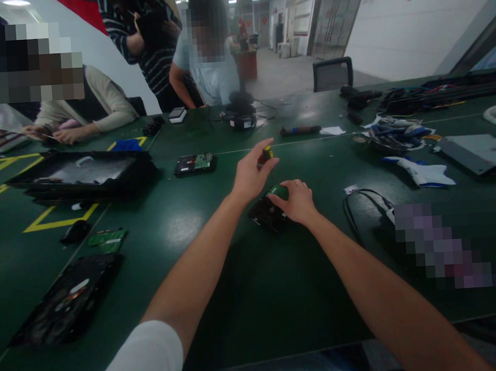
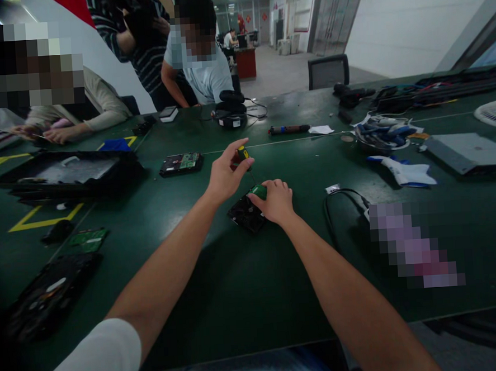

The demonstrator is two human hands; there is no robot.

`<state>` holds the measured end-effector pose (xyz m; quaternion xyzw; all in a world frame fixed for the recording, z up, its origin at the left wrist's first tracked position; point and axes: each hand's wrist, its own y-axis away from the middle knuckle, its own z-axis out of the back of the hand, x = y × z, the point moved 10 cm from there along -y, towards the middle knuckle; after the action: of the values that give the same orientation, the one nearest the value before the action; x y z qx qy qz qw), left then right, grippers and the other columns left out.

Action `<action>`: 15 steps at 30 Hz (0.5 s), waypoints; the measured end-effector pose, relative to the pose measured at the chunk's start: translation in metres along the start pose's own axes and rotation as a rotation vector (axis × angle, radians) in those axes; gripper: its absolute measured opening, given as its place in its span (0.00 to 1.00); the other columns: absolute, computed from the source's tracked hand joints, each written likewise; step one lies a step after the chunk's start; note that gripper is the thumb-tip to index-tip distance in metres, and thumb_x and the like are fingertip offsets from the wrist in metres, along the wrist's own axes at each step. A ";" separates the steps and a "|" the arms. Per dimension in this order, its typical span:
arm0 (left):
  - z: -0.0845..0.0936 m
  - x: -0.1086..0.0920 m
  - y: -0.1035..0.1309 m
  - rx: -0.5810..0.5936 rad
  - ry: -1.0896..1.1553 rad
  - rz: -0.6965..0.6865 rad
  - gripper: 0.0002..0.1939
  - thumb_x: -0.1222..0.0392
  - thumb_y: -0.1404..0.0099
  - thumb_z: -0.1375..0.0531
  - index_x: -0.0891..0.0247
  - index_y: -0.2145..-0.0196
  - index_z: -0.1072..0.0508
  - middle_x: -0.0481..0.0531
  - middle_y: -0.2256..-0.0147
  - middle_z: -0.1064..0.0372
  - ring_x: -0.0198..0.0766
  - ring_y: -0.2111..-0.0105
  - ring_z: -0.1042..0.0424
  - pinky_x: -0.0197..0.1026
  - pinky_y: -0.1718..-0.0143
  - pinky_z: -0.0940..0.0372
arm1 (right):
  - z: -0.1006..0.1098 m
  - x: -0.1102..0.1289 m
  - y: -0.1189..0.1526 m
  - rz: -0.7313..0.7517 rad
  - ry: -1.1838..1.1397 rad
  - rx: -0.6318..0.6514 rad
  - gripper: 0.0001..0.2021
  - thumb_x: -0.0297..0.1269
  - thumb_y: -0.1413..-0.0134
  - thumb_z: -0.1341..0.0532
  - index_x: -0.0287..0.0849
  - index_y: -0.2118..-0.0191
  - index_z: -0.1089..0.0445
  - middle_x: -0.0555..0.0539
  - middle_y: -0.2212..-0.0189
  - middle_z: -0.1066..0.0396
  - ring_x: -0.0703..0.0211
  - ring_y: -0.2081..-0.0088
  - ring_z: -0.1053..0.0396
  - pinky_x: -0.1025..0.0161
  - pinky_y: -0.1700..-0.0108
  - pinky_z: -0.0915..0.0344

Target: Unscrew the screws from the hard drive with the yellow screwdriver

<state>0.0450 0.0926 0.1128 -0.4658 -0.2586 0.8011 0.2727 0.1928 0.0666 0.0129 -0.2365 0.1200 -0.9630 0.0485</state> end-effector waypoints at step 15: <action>-0.004 -0.002 0.000 0.086 0.068 0.113 0.30 0.62 0.31 0.37 0.52 0.33 0.35 0.54 0.51 0.22 0.43 0.54 0.21 0.47 0.48 0.28 | 0.001 0.000 0.000 -0.009 0.000 0.009 0.28 0.62 0.39 0.40 0.45 0.44 0.27 0.37 0.47 0.28 0.37 0.45 0.32 0.45 0.46 0.37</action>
<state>0.0496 0.0918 0.1128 -0.4945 -0.1877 0.8092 0.2557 0.1933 0.0668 0.0132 -0.2367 0.1147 -0.9637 0.0451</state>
